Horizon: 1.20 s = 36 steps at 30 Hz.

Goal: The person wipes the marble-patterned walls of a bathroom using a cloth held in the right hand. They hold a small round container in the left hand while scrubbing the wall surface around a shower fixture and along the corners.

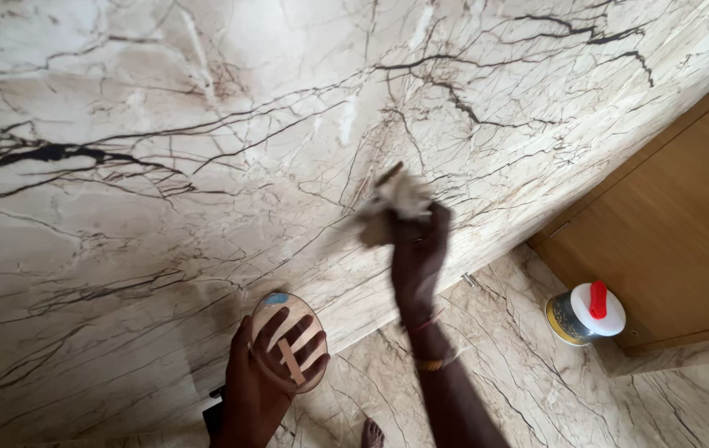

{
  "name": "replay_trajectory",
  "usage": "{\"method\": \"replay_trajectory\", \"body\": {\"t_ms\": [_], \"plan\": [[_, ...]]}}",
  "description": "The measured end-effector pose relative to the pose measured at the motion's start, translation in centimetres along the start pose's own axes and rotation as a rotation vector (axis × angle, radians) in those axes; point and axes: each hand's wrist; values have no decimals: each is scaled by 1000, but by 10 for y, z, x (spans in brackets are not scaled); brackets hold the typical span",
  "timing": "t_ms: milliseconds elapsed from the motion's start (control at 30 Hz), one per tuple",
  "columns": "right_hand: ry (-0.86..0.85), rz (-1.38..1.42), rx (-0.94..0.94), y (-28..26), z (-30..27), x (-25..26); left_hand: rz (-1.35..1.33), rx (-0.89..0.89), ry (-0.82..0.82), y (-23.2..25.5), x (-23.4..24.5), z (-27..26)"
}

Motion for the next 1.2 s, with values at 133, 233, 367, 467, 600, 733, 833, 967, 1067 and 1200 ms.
{"method": "replay_trajectory", "body": {"t_ms": [133, 233, 367, 467, 600, 733, 833, 967, 1067, 1200], "plan": [[225, -533, -338, 36, 9, 20, -55, 12, 96, -5, -7, 1], [33, -462, -393, 57, -45, -10, -69, 3, 97, -15, -8, 9], [-120, -266, -48, 40, -58, -16, -82, -31, 21, -27, -10, 18], [-64, -65, 4, 47, -4, 22, -63, -28, 46, -31, -17, 19], [152, -198, -359, 91, 13, 48, -61, 0, 90, -41, -30, 20], [-54, -72, -426, 98, -38, 15, -62, -27, 47, -53, -40, 27], [-220, 123, -101, 65, -32, 18, -39, -3, 107, -59, -50, 31], [-62, 282, -141, 53, 54, 66, -20, -50, 78, -64, -58, 30], [169, -122, -372, 63, 65, 80, -37, -32, 117, -66, -65, 29], [-10, -104, -399, 91, 11, 58, -35, -13, 100, -79, -70, 33]]}}
Point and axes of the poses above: each hand's wrist, its own z-axis towards the middle knuckle, its own x-axis out of the back of the hand, y = z × x, and after that the axes turned 11 degrees about -x, right-handed
